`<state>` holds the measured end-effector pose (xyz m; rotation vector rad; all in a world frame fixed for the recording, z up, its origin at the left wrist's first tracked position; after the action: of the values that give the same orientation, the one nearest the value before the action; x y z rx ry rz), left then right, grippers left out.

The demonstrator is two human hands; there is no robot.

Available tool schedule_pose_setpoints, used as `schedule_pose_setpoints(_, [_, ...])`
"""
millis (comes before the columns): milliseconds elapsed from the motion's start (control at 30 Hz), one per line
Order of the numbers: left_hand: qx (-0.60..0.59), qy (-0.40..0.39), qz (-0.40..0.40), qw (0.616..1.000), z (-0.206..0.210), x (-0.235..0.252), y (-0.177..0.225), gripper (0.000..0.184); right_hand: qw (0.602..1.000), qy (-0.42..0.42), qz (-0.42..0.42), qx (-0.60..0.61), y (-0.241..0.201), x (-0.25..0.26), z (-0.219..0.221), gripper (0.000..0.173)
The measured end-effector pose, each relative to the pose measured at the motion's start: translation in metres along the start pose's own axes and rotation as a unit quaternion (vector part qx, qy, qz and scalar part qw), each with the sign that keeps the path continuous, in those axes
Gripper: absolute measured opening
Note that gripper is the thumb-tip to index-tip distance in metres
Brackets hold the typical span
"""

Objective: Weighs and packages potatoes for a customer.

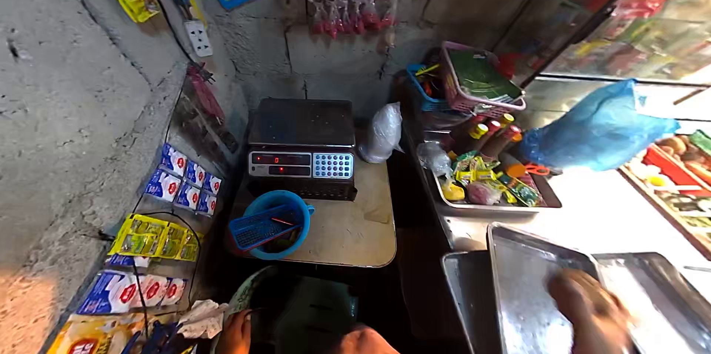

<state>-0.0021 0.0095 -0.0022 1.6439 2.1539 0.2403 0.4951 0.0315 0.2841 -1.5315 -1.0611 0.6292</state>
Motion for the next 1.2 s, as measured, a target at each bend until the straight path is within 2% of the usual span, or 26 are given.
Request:
schedule_pose_setpoints(67, [-0.014,0.018,-0.002,1.0,-0.002,-0.001,0.006,0.034,0.989,-0.097,-0.094,-0.063,0.067,0.073,0.017,0.061])
schedule_pose_setpoints(100, [-0.018,0.024,-0.005,1.0,-0.003,-0.003,0.01,0.034,0.99,-0.074,-0.105,-0.061,0.081,0.108,0.048,0.075])
schedule_pose_setpoints(133, [-0.024,0.023,-0.01,0.999,-0.005,-0.006,0.015,0.035,0.99,-0.072,-0.107,-0.062,0.076,0.138,0.089,0.084])
schedule_pose_setpoints(233, [-0.051,0.038,-0.014,0.998,-0.008,-0.018,0.028,0.034,0.972,-0.17,-0.132,-0.092,0.032,0.198,0.222,0.085])
schedule_pose_setpoints(333, [-0.068,0.076,-0.015,0.995,-0.006,-0.032,0.042,0.031,0.934,-0.251,-0.164,-0.192,0.008,0.241,0.34,0.088])
schedule_pose_setpoints(400, [-0.076,0.095,-0.015,0.992,-0.001,-0.042,0.046,0.031,0.919,-0.279,-0.134,-0.245,-0.002,0.258,0.395,0.093])
schedule_pose_setpoints(467, [-0.09,0.125,-0.023,0.988,0.002,-0.05,0.05,0.029,0.914,-0.288,-0.089,-0.272,-0.007,0.266,0.425,0.093])
schedule_pose_setpoints(567, [-0.109,0.138,-0.069,0.982,-0.002,-0.062,0.061,0.028,0.91,-0.283,-0.063,-0.298,-0.009,0.27,0.444,0.092])
schedule_pose_setpoints(700, [-0.117,0.079,-0.106,0.984,-0.005,-0.065,0.065,0.032,0.911,-0.267,-0.055,-0.308,-0.01,0.271,0.449,0.096])
schedule_pose_setpoints(967, [-0.129,0.147,-0.04,0.98,-0.006,-0.043,0.061,0.03,0.91,-0.275,-0.047,-0.308,-0.015,0.273,0.452,0.097])
schedule_pose_setpoints(1067, [-0.123,0.16,-0.034,0.979,-0.005,-0.035,0.057,0.03,0.912,-0.273,-0.022,-0.305,-0.012,0.275,0.45,0.096])
schedule_pose_setpoints(1200, [-0.121,0.177,-0.039,0.976,-0.003,-0.035,0.054,0.03,0.904,-0.274,-0.034,-0.328,-0.008,0.279,0.453,0.1])
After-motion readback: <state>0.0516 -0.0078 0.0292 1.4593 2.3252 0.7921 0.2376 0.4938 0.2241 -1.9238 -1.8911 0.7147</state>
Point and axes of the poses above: each hand's wrist, its own x-axis towards the middle knuckle, its own z-axis out of the palm, y = z × x, the point moved 1 cm from there along x, towards the middle knuckle, and after that the axes turned 8 degrees about x, right-handed, at the moved point
